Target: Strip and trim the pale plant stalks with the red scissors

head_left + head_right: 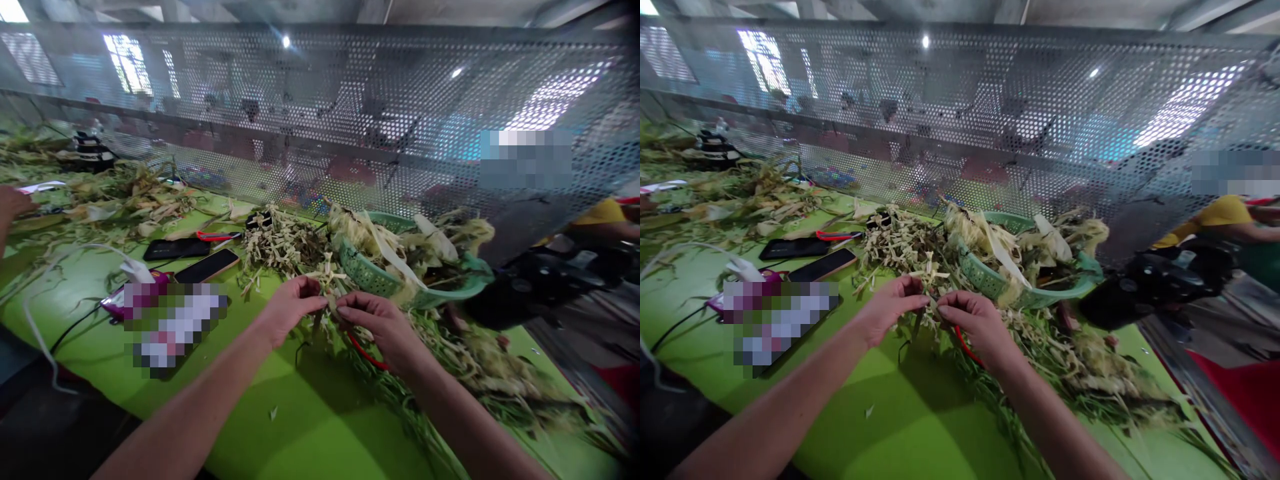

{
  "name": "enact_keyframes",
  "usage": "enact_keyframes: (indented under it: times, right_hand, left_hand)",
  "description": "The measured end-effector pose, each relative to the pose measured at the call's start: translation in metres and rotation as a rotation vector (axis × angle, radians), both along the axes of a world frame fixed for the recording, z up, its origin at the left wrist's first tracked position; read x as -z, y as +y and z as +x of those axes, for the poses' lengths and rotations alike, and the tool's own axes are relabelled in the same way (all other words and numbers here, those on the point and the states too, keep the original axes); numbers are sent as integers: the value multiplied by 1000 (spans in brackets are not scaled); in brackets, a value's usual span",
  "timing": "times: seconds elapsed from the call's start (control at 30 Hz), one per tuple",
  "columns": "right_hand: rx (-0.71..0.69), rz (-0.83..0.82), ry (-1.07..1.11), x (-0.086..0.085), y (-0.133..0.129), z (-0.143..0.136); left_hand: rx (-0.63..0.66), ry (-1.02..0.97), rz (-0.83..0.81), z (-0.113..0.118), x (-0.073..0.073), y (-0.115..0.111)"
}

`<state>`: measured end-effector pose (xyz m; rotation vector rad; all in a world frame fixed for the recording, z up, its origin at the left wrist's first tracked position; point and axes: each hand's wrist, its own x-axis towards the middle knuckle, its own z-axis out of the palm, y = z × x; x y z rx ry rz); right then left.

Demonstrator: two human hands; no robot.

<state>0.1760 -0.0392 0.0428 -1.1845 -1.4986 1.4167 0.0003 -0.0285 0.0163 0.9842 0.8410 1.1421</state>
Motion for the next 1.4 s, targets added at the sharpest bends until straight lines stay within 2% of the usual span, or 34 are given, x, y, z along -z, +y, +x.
enact_keyframes:
  times: [0.1,0.2,0.33,0.5,0.6,0.83,1.03,1.13,1.2,1.33,1.4]
  right_hand:
    - [-40,-72,55,0,1,0]
    - [-29,-56,52,1,1,-1]
    - [15,81,-23,4,0,-3]
    - [73,316,-247,5,-3,-4]
    - [113,369,-281,5,-3,-3]
    - [158,294,-167,2,-1,-1]
    - [38,155,-4,13,-3,-9]
    - [1,136,26,21,-2,-11]
    - [34,162,-16,22,-1,-10]
    - [145,241,-144,16,-1,-6]
    - [160,271,-170,13,-1,-6]
  left_hand:
    - [4,-11,-21,-1,-4,-2]
    - [12,-29,-12,-1,-5,-4]
    - [19,1,21,2,-1,-4]
    - [44,39,68,5,6,-1]
    - [29,12,34,3,5,1]
    - [43,-94,-63,1,2,-1]
    - [42,-308,-199,11,7,-6]
    - [63,-349,-225,13,6,-8]
    - [68,-306,-209,12,5,-8]
    - [-7,-102,-142,9,2,-6]
    - [3,-80,-128,7,1,-5]
